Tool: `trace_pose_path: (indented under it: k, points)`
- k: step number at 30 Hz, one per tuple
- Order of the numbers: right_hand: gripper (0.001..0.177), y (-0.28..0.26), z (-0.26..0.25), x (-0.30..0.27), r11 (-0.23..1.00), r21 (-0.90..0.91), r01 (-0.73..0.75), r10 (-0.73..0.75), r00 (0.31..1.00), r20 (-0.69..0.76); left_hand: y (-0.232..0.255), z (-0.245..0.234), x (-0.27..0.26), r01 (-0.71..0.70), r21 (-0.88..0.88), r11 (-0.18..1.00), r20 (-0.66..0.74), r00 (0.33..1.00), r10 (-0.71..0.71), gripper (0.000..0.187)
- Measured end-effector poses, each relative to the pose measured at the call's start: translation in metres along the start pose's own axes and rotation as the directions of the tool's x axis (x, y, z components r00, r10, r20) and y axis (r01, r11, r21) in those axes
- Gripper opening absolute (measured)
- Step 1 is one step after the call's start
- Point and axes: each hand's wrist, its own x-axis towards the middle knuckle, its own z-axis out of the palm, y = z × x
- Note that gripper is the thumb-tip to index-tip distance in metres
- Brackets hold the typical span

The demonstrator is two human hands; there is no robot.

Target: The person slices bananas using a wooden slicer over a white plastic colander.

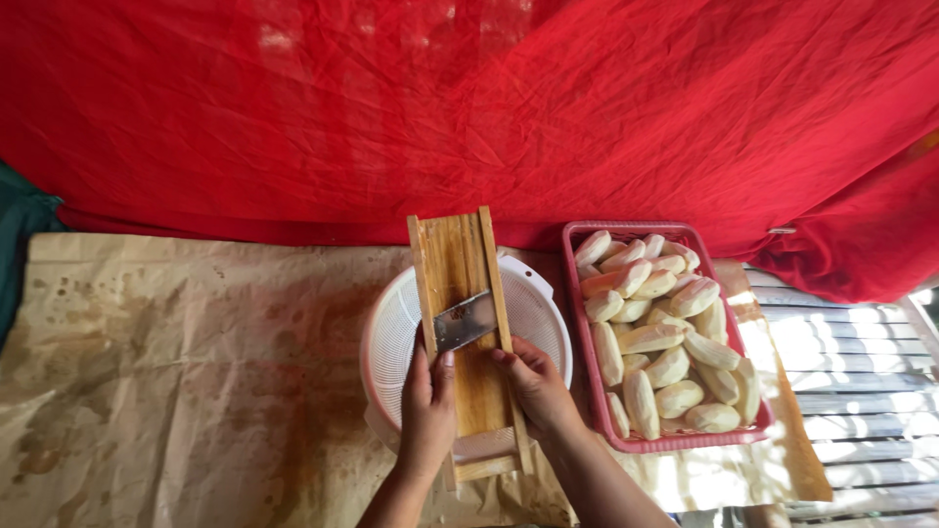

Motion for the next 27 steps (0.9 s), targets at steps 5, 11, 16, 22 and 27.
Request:
trace_pose_path:
  k: [5,11,16,22,27]
  points:
    - [0.033,0.003,-0.002,-0.001,1.0,-0.01,-0.03,0.03,0.999,-0.044,0.006,-0.004,0.003,0.023,-0.008,1.0,0.047,0.999,-0.023,0.05]
    - [0.031,0.002,-0.005,0.003,0.996,-0.089,-0.01,0.005,0.998,-0.06,0.014,0.0,0.004,0.116,-0.187,0.976,0.13,0.987,-0.092,0.067]
    - [0.031,0.002,-0.004,0.002,0.993,-0.116,0.018,-0.028,0.996,-0.08,0.018,0.0,0.002,0.077,-0.16,0.984,0.125,0.99,-0.057,0.067]
    - [0.034,0.001,0.002,0.003,0.986,-0.163,-0.023,0.012,0.997,-0.071,0.016,0.002,-0.002,0.063,-0.117,0.991,0.044,0.997,-0.058,0.071]
    - [0.036,-0.005,0.006,0.005,0.982,-0.183,-0.034,0.017,0.995,-0.095,0.012,0.003,-0.001,0.042,-0.119,0.992,0.032,0.999,-0.038,0.069]
